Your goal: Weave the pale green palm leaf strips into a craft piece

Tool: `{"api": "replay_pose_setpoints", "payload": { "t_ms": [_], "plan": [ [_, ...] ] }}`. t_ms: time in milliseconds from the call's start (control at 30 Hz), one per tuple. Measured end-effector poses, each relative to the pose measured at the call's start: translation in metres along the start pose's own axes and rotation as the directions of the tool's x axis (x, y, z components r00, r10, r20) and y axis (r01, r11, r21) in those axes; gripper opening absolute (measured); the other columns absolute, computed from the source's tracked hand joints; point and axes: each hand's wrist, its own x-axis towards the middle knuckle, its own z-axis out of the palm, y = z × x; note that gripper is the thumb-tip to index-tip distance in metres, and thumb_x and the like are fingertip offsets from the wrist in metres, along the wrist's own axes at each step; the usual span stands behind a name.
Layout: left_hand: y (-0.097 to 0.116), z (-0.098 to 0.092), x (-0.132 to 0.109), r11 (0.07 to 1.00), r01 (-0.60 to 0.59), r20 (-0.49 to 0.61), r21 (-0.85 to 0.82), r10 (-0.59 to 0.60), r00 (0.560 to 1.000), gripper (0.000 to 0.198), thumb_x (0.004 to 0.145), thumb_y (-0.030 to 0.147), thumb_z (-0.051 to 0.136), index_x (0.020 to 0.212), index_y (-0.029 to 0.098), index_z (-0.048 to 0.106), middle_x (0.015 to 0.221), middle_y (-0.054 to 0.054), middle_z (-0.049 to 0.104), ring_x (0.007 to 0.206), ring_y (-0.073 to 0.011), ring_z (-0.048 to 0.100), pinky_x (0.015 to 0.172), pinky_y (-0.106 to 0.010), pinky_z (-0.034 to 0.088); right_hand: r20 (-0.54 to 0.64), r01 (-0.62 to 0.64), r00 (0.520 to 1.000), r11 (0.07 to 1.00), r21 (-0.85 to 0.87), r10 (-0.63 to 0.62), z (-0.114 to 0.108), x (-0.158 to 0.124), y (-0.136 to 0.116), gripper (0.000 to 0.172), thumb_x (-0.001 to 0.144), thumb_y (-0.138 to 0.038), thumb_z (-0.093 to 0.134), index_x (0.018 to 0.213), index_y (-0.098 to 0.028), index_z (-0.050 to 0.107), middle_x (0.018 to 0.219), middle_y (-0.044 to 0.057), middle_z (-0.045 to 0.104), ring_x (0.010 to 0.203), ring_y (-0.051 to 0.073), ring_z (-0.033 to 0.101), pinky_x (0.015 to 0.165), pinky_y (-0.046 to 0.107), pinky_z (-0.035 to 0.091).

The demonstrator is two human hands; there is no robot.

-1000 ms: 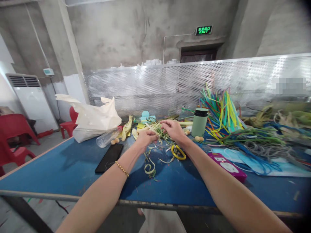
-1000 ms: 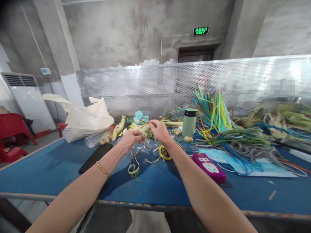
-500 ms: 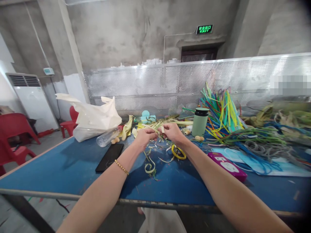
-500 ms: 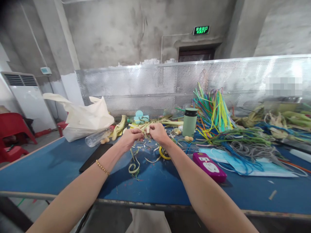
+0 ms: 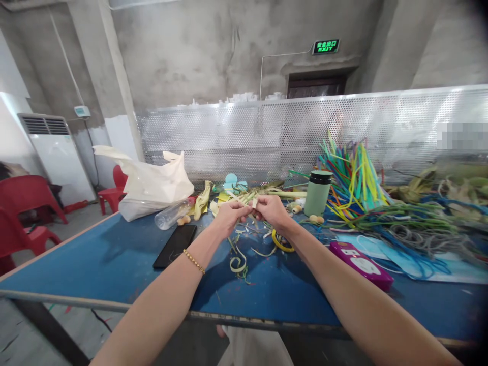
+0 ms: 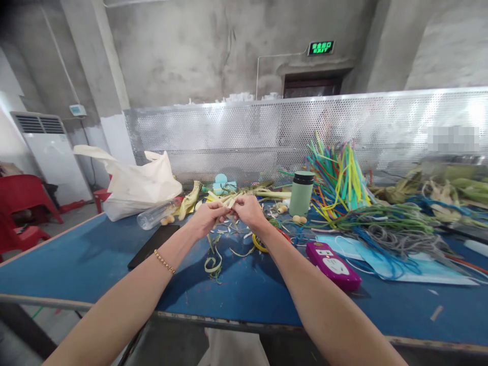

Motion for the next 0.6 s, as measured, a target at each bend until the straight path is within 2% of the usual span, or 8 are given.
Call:
{"api": "replay_pose_setpoints", "payload": {
  "t_ms": [200,367,467,600],
  "plan": [
    [0.002,0.000,0.000,1.000,-0.003,-0.001,0.022,0.003,1.000,0.018,0.055,0.020,0.079,0.060,0.011,0.065,0.057,-0.002,0.059,0.050,-0.0066,0.047,0.052,-0.023,0.032,-0.037,-0.047,0.998,0.998,0.049,0.049,0.000,-0.001,-0.006,0.011,0.065,-0.022,0.064,0.060,-0.014,0.060,0.054,0.000,0.059,0.041,0.007,0.048,0.039,0.019,0.033],
    [0.004,0.001,-0.002,0.995,-0.020,-0.003,0.101,0.020,1.000,0.023,0.055,0.026,0.081,0.056,0.013,0.062,0.053,0.000,0.057,0.049,-0.0068,0.044,0.051,-0.023,0.032,-0.065,-0.063,0.996,0.997,0.053,0.067,0.001,-0.001,-0.006,0.011,0.066,-0.022,0.065,0.061,-0.015,0.060,0.053,0.000,0.058,0.041,0.007,0.047,0.039,0.019,0.033],
    [0.002,0.000,-0.003,0.984,-0.034,-0.006,0.174,0.036,0.999,0.025,0.056,0.028,0.081,0.054,0.012,0.061,0.052,0.000,0.056,0.048,-0.0072,0.045,0.051,-0.024,0.033,-0.046,-0.076,0.996,0.997,-0.015,0.075,-0.002,0.002,-0.001,0.010,0.068,-0.023,0.064,0.063,-0.015,0.061,0.054,0.000,0.059,0.043,0.009,0.049,0.042,0.021,0.035],
    [0.000,0.001,-0.005,0.959,-0.006,-0.011,0.284,0.010,1.000,0.027,0.057,0.027,0.081,0.052,0.012,0.059,0.049,-0.001,0.055,0.046,-0.0081,0.045,0.050,-0.025,0.035,0.030,-0.009,0.999,0.988,-0.153,0.014,-0.007,0.005,0.005,0.019,0.071,-0.032,0.064,0.068,-0.014,0.067,0.052,0.000,0.057,0.047,0.011,0.050,0.046,0.023,0.036]
  ]
}}
